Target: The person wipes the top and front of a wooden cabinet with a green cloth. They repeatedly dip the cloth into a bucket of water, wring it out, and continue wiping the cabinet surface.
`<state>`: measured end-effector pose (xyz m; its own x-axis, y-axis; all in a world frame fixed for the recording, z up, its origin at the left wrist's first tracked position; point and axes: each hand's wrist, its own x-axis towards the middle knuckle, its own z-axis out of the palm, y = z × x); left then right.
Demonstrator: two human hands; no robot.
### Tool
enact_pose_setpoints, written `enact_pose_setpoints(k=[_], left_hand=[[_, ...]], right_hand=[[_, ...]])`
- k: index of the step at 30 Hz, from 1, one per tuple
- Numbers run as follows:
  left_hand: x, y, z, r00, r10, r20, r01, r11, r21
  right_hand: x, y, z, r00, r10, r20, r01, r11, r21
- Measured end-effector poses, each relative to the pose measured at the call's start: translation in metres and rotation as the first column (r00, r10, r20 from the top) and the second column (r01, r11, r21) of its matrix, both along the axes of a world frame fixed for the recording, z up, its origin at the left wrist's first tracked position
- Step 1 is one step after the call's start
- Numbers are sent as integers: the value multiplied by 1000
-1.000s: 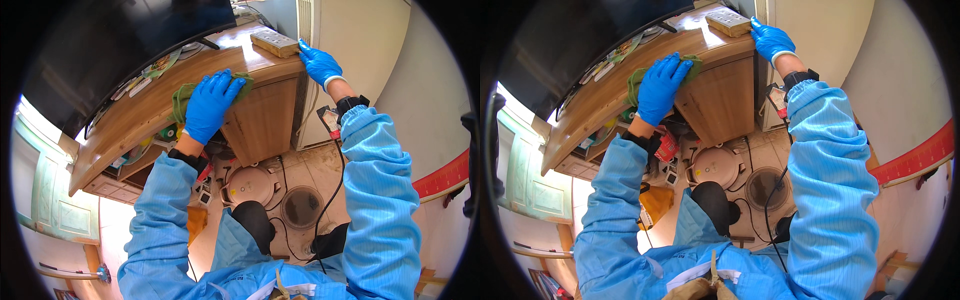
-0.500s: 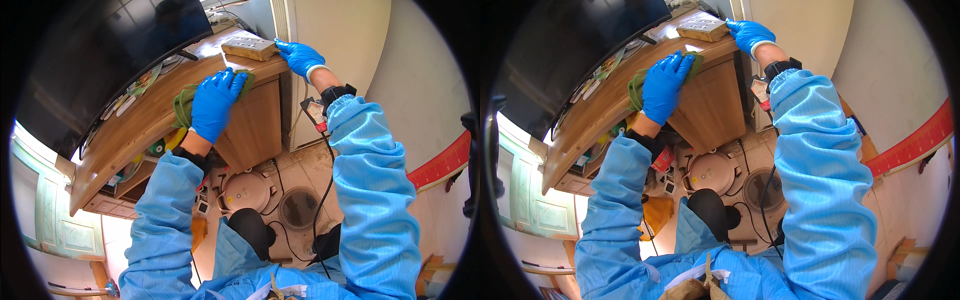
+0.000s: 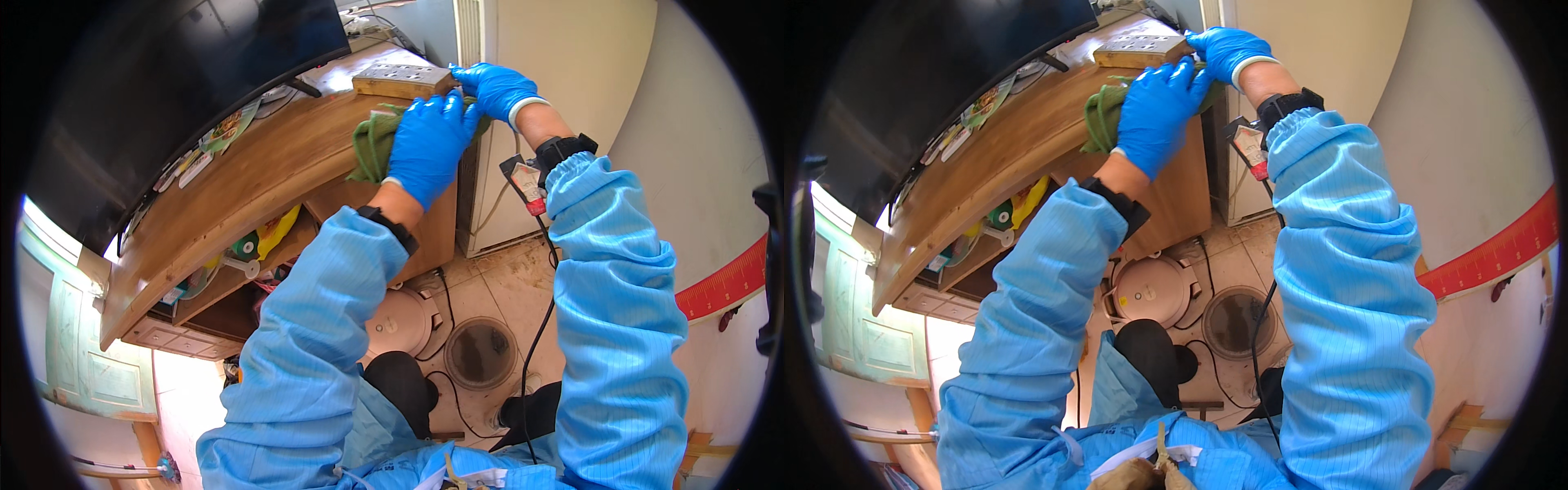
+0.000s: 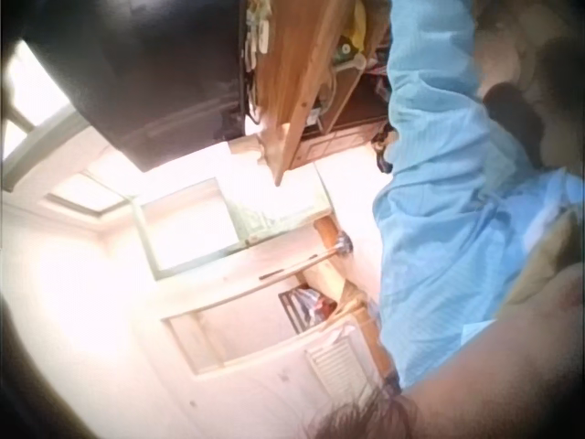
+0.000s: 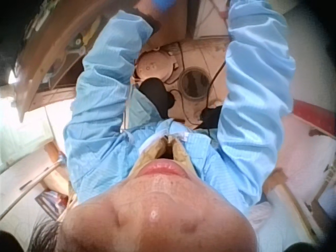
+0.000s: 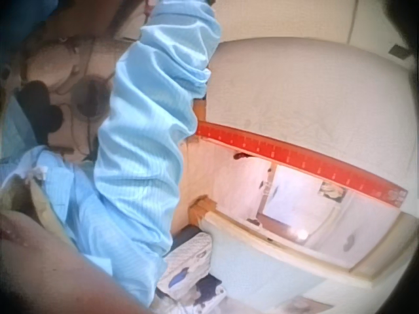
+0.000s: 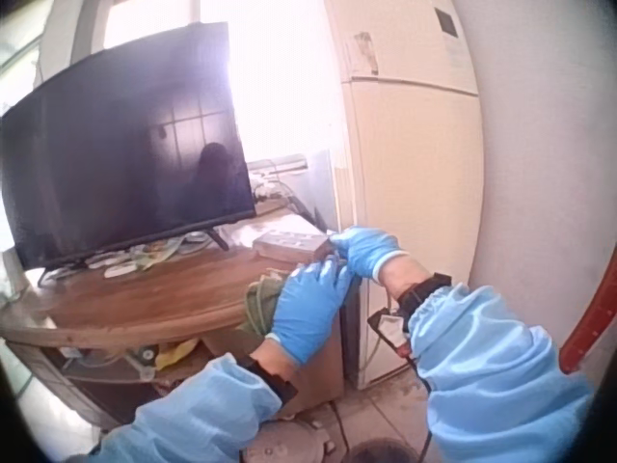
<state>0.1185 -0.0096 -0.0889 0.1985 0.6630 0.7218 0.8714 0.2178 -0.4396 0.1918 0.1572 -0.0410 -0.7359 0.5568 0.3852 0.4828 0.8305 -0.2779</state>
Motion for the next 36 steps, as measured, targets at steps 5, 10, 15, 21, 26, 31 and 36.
enact_pose_setpoints(k=[5, 10, 15, 21, 26, 31, 36], left_hand=[[0, 1, -4, 1000, 3, 8, -3, 1000, 18], [-5, -14, 2, 992, -127, -25, 127, 992, 25], [-23, -62, 1, 997, -77, -7, 76, 994, -76], [-34, -91, 2, 996, -22, -91, 15, 997, -72], [-23, -77, 7, 1000, 22, -14, -24, 991, -128], [-12, -49, 9, 999, -28, -43, 24, 995, -101], [5, -22, 3, 994, 37, -107, -45, 997, -68]], right_hand=[[0, 3, -5, 998, 62, -13, -60, 993, 101], [5, -14, 2, 997, -19, -73, -3, 961, -278], [9, -17, 9, 998, -27, 54, 38, 974, -222], [57, -6, -21, 909, 228, -348, -253, 967, -27], [113, -19, -79, 854, 113, -508, -224, 961, -162], [110, -25, -87, 828, -25, -561, -189, 928, -320], [148, -87, -129, 440, -141, -887, -543, 744, -388]])
